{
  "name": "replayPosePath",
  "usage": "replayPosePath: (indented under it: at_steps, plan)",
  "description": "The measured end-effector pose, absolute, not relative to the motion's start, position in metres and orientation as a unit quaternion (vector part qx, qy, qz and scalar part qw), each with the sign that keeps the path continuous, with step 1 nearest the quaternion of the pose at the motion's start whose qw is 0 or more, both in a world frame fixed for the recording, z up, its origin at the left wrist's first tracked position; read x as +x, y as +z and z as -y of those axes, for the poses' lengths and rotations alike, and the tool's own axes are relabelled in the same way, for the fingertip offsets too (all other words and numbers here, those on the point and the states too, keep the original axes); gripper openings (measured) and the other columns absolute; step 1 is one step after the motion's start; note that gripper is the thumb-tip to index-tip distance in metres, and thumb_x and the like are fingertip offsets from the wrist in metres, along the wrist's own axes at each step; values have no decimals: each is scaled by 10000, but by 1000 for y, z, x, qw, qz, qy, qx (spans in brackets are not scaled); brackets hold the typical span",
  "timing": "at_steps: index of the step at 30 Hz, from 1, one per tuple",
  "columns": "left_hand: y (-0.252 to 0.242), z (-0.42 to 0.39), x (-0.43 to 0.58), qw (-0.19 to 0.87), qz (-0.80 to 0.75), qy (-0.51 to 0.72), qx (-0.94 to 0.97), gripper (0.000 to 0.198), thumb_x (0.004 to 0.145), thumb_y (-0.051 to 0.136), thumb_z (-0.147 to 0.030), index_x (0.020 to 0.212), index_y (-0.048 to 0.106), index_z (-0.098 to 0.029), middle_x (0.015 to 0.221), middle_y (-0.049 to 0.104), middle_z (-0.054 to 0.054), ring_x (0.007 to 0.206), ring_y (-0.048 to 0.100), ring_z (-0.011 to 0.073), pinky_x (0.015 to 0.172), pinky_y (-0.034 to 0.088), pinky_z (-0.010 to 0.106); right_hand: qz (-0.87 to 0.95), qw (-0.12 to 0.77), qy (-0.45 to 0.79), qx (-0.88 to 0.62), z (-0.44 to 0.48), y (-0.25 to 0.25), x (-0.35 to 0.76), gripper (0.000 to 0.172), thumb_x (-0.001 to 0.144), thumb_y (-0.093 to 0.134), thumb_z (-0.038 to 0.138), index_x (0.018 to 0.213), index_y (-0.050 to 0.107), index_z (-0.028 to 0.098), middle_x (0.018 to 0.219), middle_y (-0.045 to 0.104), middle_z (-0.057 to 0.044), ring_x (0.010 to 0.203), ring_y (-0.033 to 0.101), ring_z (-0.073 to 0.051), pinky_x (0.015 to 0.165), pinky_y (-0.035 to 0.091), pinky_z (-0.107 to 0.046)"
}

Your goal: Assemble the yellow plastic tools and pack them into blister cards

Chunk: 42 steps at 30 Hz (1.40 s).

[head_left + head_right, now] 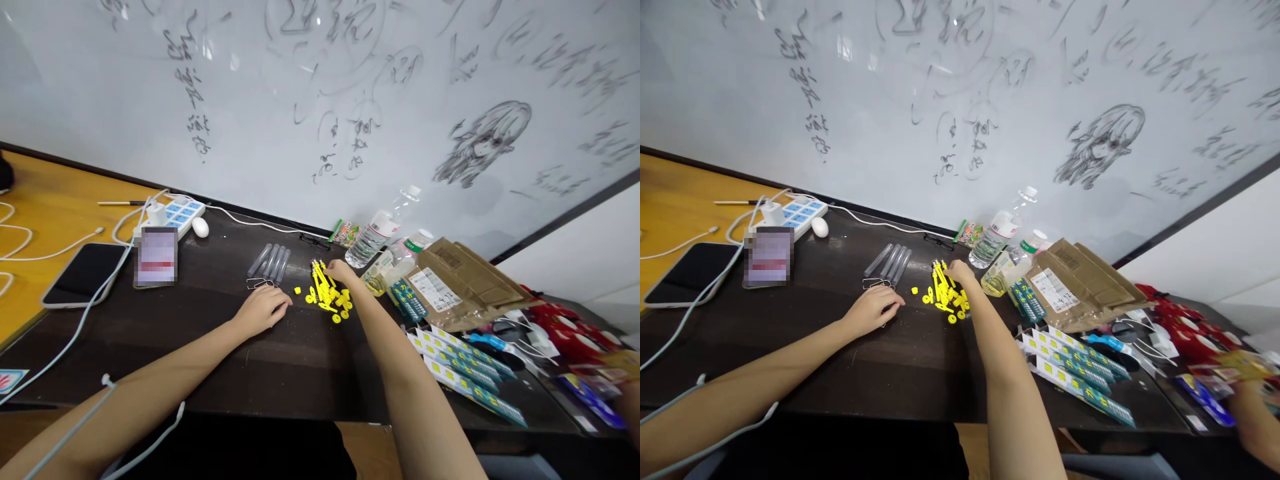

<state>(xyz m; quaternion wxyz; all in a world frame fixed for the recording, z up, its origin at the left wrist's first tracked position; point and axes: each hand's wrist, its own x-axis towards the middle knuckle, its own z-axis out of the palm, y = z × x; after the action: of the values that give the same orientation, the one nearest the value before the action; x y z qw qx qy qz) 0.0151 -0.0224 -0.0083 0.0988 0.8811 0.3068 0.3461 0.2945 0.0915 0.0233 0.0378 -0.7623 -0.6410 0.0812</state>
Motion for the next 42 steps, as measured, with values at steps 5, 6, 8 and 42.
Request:
replayPosePath:
  at_steps: [5, 6, 8, 42]
  plan:
    - [-5, 25, 13, 78, -320, 350, 877, 227, 896, 422, -198, 977, 634, -210, 941, 662, 42, 904, 593, 187, 887, 438, 361, 635, 106, 30, -765, -79, 47, 280, 187, 794, 558, 252, 920, 637, 140, 897, 685, -104, 767, 616, -178, 631, 398, -246]
    - [-3, 26, 12, 68, -323, 354, 875, 240, 900, 416, -199, 1016, 625, -209, 982, 655, 47, 936, 588, 188, 924, 426, 372, 639, 128, 11, -758, -72, 53, 275, 213, 832, 506, 259, 973, 621, 148, 942, 676, -107, 822, 613, -187, 663, 406, -256]
    - [0, 29, 13, 40, -325, 366, 871, 285, 903, 404, -194, 1123, 586, -209, 1095, 624, 60, 1034, 565, 189, 1025, 363, 399, 665, 171, -14, -727, -51, 59, 262, 223, 864, 475, 301, 1006, 608, 192, 993, 662, -75, 891, 599, -185, 728, 416, -264]
    - [15, 38, 13, 143, -394, 297, 858, 247, 946, 362, -287, 1044, 578, -222, 1002, 662, 35, 898, 619, 180, 762, 452, 274, 681, 467, 288, -485, 61, -3, 205, 176, 861, 526, 373, 846, 576, 205, 722, 540, 7, 661, 498, -139, 637, 421, -270]
